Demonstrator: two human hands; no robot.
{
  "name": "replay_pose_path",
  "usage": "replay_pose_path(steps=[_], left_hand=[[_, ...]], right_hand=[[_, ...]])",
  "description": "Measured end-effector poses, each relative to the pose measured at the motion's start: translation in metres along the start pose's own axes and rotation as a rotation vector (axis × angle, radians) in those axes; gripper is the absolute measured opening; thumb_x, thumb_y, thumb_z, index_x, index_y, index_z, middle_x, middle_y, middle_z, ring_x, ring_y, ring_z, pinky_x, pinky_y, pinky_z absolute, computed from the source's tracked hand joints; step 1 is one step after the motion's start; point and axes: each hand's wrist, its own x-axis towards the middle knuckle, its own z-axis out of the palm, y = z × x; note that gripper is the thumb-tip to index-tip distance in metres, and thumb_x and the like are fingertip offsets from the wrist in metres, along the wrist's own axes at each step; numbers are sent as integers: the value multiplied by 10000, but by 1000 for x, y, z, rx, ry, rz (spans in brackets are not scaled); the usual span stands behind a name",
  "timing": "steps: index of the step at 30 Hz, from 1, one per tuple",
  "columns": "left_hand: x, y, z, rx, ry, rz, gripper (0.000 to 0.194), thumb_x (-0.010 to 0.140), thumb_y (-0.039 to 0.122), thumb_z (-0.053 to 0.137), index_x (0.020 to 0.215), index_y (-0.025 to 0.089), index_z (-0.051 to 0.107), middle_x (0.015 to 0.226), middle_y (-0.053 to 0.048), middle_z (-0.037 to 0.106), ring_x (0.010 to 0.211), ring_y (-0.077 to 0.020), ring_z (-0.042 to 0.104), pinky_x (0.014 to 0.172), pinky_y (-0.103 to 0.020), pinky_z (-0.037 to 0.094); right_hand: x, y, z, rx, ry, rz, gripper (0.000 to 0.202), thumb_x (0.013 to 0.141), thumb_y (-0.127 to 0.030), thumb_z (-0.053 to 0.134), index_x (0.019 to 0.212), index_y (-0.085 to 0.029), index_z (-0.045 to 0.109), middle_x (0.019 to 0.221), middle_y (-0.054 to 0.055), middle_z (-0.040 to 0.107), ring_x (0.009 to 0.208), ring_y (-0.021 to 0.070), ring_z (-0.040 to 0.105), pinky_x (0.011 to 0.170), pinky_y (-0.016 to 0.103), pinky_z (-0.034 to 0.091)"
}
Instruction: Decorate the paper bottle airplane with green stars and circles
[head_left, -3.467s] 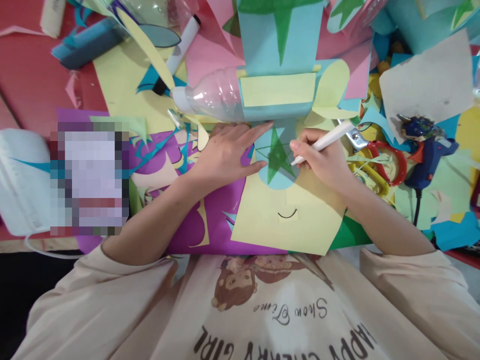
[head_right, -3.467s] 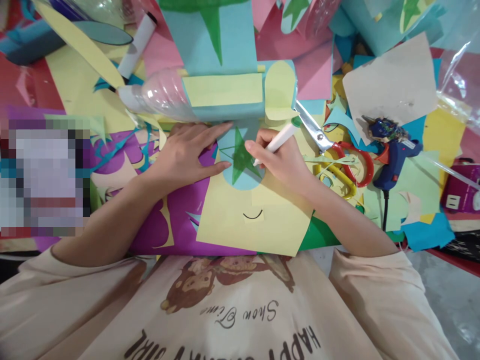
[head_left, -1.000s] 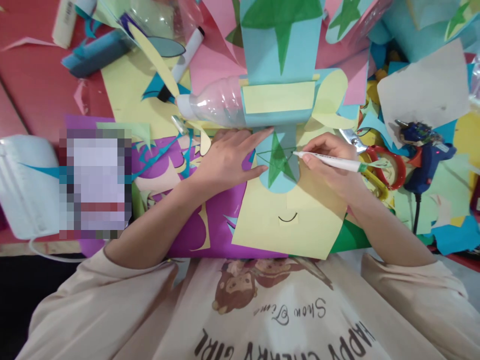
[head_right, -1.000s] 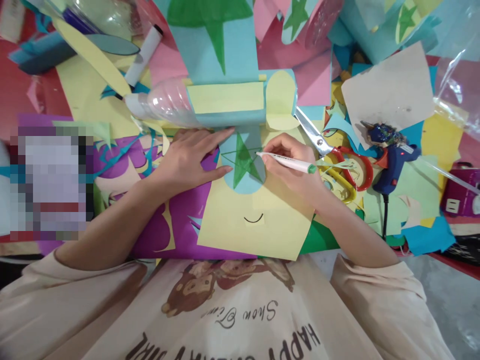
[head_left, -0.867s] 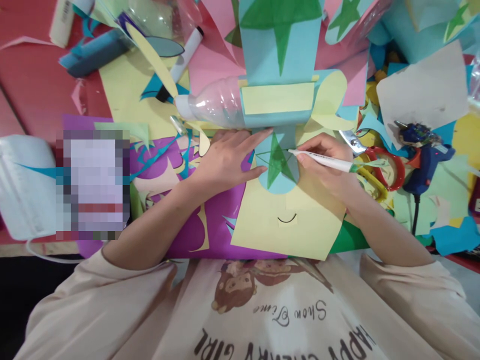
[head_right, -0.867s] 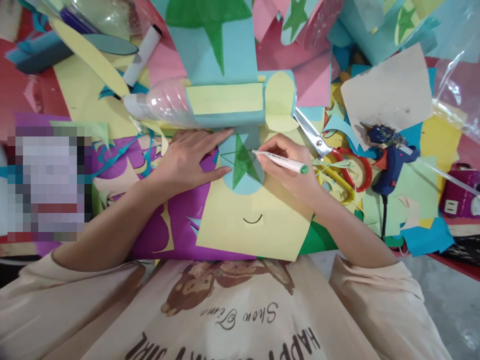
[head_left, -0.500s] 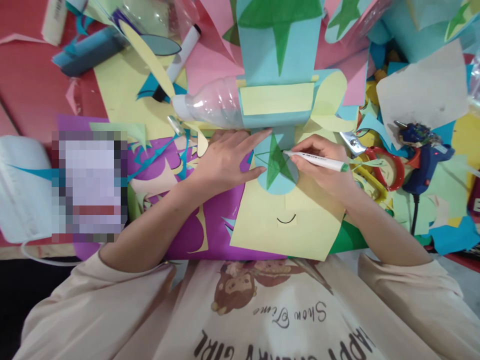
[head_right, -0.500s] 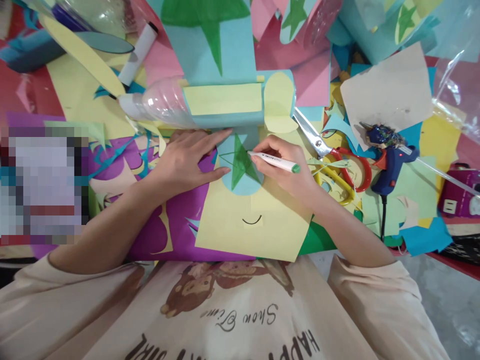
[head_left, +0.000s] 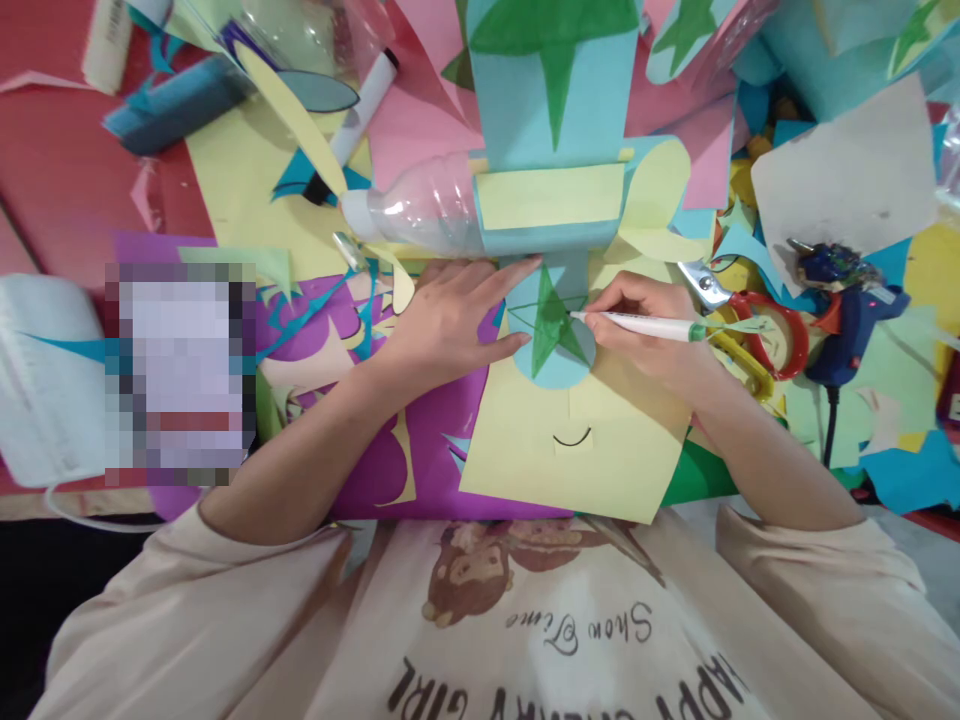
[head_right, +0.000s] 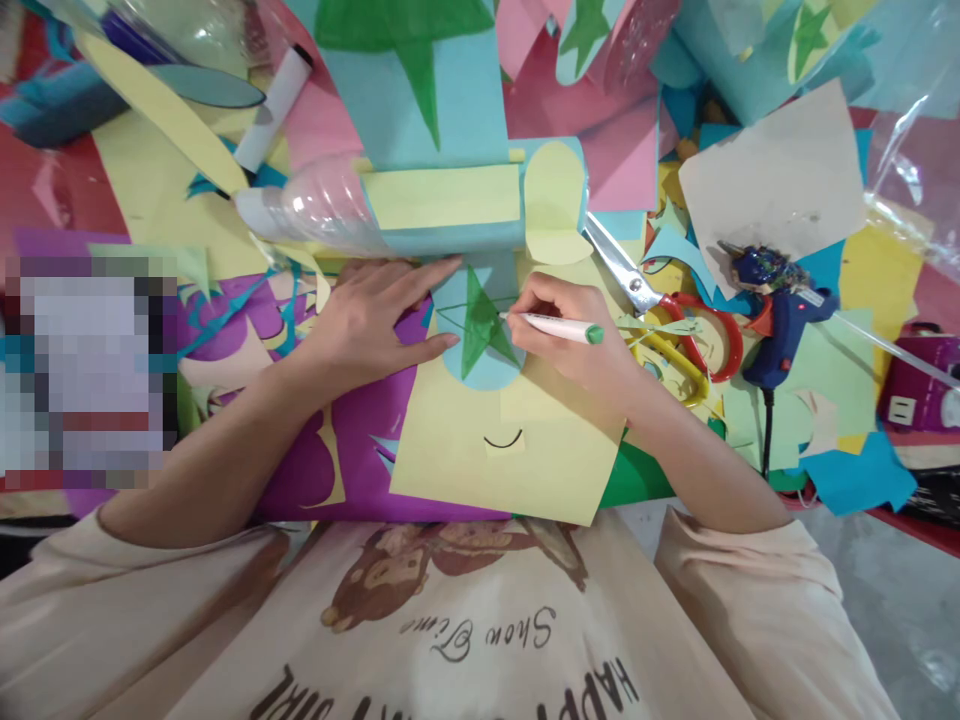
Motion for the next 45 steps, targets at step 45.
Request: replay_pose_path(steps=[45], left_hand=[[-1,-1,1,-85,22,-13,619,861,439,558,1433,235,437,1030,-72,622,1037,-285,585,945,-429,428]], right_hand=[[4,6,-2,18,-6,-72,136,784,-209,657,698,-184,555,651,-40,573,577,82,461,537,240,337]])
